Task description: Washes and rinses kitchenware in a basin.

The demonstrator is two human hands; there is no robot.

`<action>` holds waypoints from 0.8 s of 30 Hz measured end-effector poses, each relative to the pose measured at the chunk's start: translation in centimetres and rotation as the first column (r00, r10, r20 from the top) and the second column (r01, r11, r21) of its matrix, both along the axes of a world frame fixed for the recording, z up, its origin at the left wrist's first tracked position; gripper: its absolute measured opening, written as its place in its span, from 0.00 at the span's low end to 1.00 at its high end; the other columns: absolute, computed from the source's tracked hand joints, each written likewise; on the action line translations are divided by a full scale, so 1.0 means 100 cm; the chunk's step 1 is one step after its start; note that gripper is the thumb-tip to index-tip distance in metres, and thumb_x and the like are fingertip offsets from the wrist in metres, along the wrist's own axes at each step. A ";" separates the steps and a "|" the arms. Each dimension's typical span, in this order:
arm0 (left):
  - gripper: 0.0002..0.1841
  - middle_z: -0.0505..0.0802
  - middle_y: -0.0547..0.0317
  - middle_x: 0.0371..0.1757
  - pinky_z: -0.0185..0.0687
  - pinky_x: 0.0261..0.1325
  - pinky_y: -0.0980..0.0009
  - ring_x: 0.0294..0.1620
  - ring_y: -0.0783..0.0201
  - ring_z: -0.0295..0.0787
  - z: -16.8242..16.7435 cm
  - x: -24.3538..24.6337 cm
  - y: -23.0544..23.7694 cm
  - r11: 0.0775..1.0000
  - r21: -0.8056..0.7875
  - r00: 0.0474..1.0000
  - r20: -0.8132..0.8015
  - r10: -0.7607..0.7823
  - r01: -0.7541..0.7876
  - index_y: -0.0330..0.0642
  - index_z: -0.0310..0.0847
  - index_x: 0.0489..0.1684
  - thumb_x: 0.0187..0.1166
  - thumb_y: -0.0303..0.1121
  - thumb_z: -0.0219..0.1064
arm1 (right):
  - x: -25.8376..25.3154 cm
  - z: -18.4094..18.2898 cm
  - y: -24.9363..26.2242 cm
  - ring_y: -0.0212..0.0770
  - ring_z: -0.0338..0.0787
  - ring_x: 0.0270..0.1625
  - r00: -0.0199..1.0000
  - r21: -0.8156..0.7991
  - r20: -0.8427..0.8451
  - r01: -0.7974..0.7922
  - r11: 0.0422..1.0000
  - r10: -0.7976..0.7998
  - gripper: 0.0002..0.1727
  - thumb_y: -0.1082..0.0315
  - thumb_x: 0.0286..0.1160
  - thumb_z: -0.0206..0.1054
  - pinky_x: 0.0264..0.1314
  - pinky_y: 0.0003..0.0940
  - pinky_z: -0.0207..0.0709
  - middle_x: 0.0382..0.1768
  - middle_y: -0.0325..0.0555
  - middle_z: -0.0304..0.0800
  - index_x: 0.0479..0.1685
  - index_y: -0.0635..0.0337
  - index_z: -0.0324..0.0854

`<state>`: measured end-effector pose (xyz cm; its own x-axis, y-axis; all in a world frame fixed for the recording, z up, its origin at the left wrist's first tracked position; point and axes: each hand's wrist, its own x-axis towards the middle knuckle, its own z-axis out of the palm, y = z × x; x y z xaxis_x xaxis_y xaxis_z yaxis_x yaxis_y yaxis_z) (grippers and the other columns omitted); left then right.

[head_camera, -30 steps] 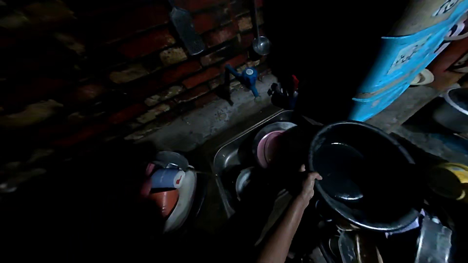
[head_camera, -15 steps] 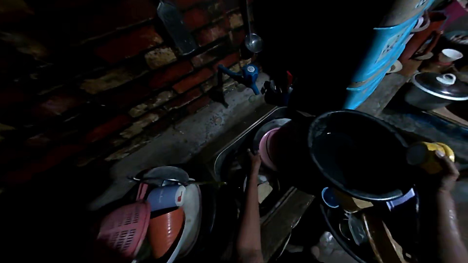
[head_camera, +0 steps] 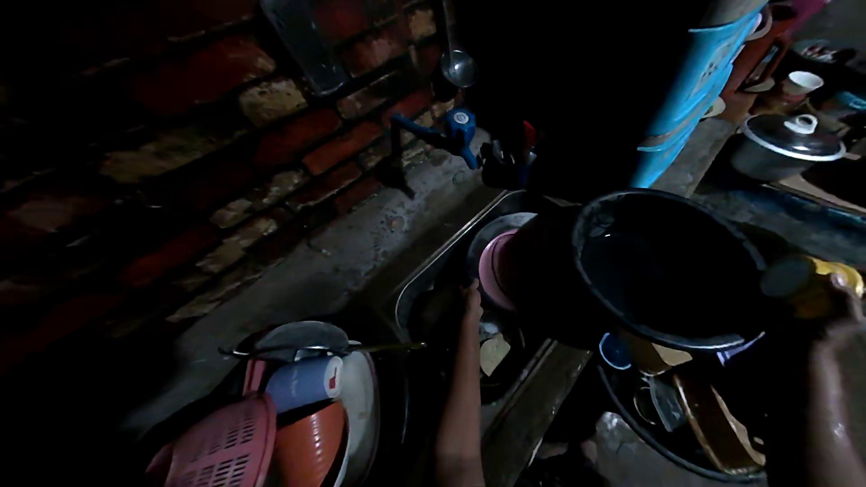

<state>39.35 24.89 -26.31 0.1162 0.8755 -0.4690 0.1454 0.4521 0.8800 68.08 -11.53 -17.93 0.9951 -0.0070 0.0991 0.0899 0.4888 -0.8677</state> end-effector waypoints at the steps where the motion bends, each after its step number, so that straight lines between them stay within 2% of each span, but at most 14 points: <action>1: 0.25 0.75 0.30 0.78 0.68 0.77 0.47 0.77 0.43 0.72 0.000 0.000 -0.001 1.000 -0.013 1.000 0.004 0.015 -0.015 0.27 0.64 0.81 0.90 0.31 0.59 | 0.000 0.000 -0.002 0.25 0.87 0.51 1.000 0.002 0.001 -0.001 1.000 0.001 0.15 0.62 0.88 0.43 0.59 0.29 0.83 0.48 0.31 0.85 0.62 0.55 0.70; 4: 0.25 0.76 0.30 0.78 0.69 0.77 0.47 0.77 0.43 0.73 0.001 -0.001 -0.001 0.998 -0.024 0.998 0.043 0.052 -0.051 0.28 0.64 0.82 0.90 0.32 0.59 | 0.001 0.004 -0.004 0.26 0.87 0.50 1.000 0.031 -0.005 0.016 0.999 -0.016 0.14 0.62 0.89 0.44 0.58 0.29 0.83 0.46 0.32 0.84 0.61 0.54 0.70; 8: 0.21 0.80 0.30 0.73 0.72 0.74 0.49 0.72 0.45 0.77 0.006 -0.004 -0.005 0.996 0.005 0.993 0.071 0.091 -0.092 0.25 0.71 0.74 0.89 0.30 0.60 | -0.001 0.014 -0.005 0.25 0.87 0.49 1.000 0.047 -0.002 0.001 0.999 -0.001 0.12 0.61 0.89 0.45 0.56 0.28 0.84 0.44 0.30 0.85 0.58 0.52 0.71; 11: 0.25 0.76 0.31 0.78 0.69 0.78 0.49 0.77 0.44 0.73 0.014 -0.009 -0.006 0.995 0.011 0.992 0.078 0.095 -0.096 0.26 0.65 0.81 0.88 0.29 0.61 | 0.000 0.017 -0.002 0.25 0.87 0.48 1.000 0.052 0.016 -0.012 0.999 0.012 0.11 0.62 0.88 0.45 0.56 0.28 0.84 0.43 0.30 0.85 0.56 0.51 0.71; 15: 0.26 0.76 0.31 0.78 0.70 0.77 0.48 0.77 0.44 0.73 0.019 -0.018 -0.005 0.994 0.031 0.993 0.053 0.103 -0.105 0.27 0.65 0.81 0.87 0.29 0.63 | 0.000 0.017 0.005 0.26 0.87 0.48 1.000 0.069 0.004 0.014 0.998 -0.014 0.12 0.62 0.89 0.45 0.56 0.29 0.83 0.44 0.31 0.85 0.57 0.52 0.71; 19: 0.20 0.81 0.33 0.71 0.73 0.71 0.51 0.69 0.47 0.77 0.029 -0.027 -0.001 0.993 0.072 0.996 0.010 0.089 -0.090 0.27 0.73 0.72 0.86 0.29 0.64 | 0.004 0.014 0.006 0.28 0.86 0.54 1.000 0.067 0.004 0.018 0.998 -0.018 0.16 0.61 0.90 0.45 0.61 0.32 0.83 0.51 0.36 0.84 0.67 0.56 0.68; 22: 0.18 0.83 0.34 0.68 0.75 0.68 0.50 0.66 0.47 0.79 0.026 -0.037 0.002 0.996 0.049 0.996 -0.029 0.079 -0.077 0.28 0.76 0.69 0.86 0.30 0.64 | -0.026 0.044 0.018 0.29 0.81 0.58 0.994 0.028 -0.094 0.064 0.998 -0.061 0.21 0.63 0.91 0.43 0.67 0.30 0.76 0.58 0.43 0.77 0.76 0.64 0.63; 24: 0.19 0.82 0.33 0.68 0.75 0.68 0.49 0.66 0.47 0.78 0.022 -0.041 0.002 0.995 0.041 0.996 -0.028 0.089 -0.088 0.28 0.75 0.70 0.85 0.30 0.65 | -0.021 0.032 0.013 0.30 0.84 0.59 0.999 0.037 -0.023 0.030 0.999 -0.030 0.22 0.64 0.88 0.44 0.66 0.32 0.79 0.59 0.44 0.79 0.75 0.65 0.63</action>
